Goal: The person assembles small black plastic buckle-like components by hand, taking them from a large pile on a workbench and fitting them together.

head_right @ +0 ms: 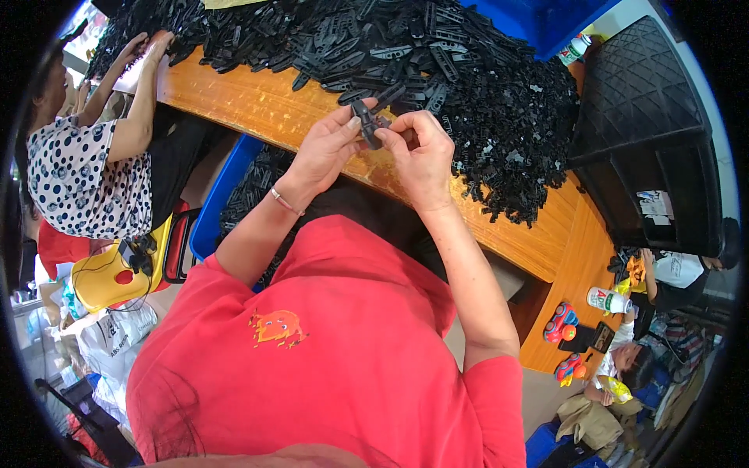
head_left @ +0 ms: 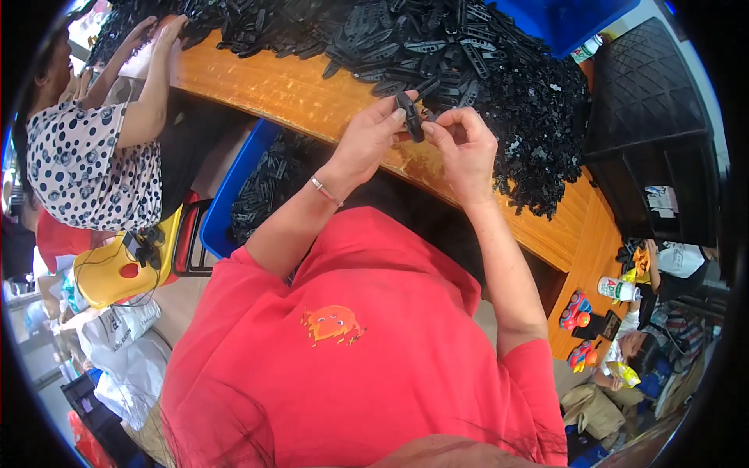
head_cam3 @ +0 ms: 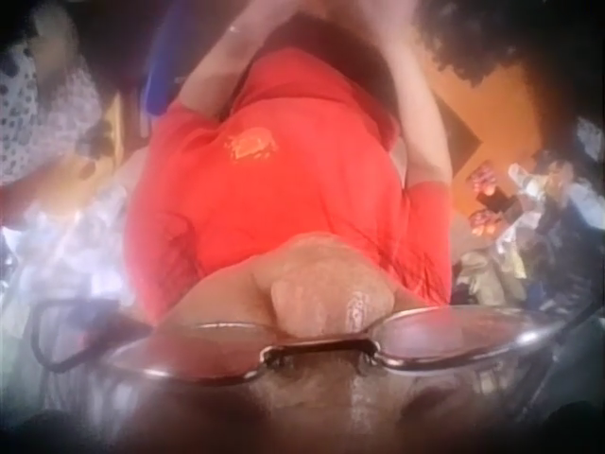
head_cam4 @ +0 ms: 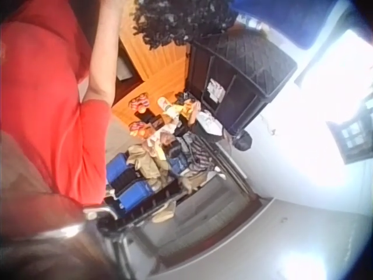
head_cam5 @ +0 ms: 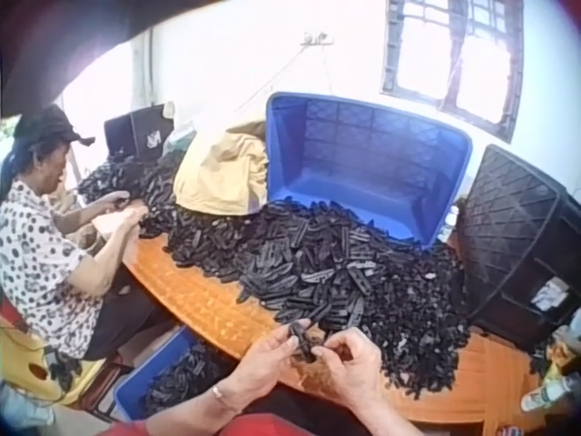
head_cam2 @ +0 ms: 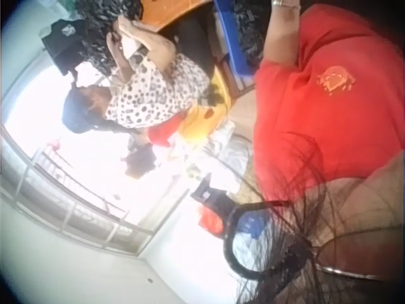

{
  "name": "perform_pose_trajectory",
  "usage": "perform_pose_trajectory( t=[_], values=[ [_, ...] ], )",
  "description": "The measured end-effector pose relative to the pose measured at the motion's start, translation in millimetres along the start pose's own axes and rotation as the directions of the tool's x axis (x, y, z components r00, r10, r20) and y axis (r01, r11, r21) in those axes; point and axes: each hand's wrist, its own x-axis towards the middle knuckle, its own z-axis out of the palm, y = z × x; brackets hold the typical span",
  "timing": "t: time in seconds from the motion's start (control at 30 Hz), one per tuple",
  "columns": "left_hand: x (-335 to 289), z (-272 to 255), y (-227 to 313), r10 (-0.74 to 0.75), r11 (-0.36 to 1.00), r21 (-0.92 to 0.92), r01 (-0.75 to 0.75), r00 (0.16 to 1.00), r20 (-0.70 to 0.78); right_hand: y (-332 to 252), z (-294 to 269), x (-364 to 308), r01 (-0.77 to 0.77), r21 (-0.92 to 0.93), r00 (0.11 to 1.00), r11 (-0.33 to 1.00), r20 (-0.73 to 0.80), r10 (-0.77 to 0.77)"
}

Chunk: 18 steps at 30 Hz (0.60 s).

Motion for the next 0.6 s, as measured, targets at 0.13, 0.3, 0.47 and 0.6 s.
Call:
perform_pose_trajectory(
  t=[0.13, 0.3, 0.47, 0.6],
  values=[
    [-4, 2, 4, -0.008, 1.000, -0.015, 0.008, 1.000, -0.003, -12, 1, -2, 0.169, -0.066, 0.986, 0.983, 0.014, -0.168],
    [-4, 5, 3, -0.004, 0.998, -0.058, 0.002, 0.999, -0.041, -19, 4, -3, 0.312, -0.185, 0.950, 0.932, 0.042, -0.309],
    [-4, 6, 4, -0.018, 0.999, -0.039, 0.015, 0.997, -0.078, -17, 3, -4, 0.324, -0.189, 0.946, 0.927, 0.067, -0.317],
    [-2, 2, 6, -0.039, 0.999, 0.014, 0.040, 0.994, -0.102, -19, 1, -2, 0.368, -0.209, 0.930, 0.906, 0.097, -0.355]
  ],
)
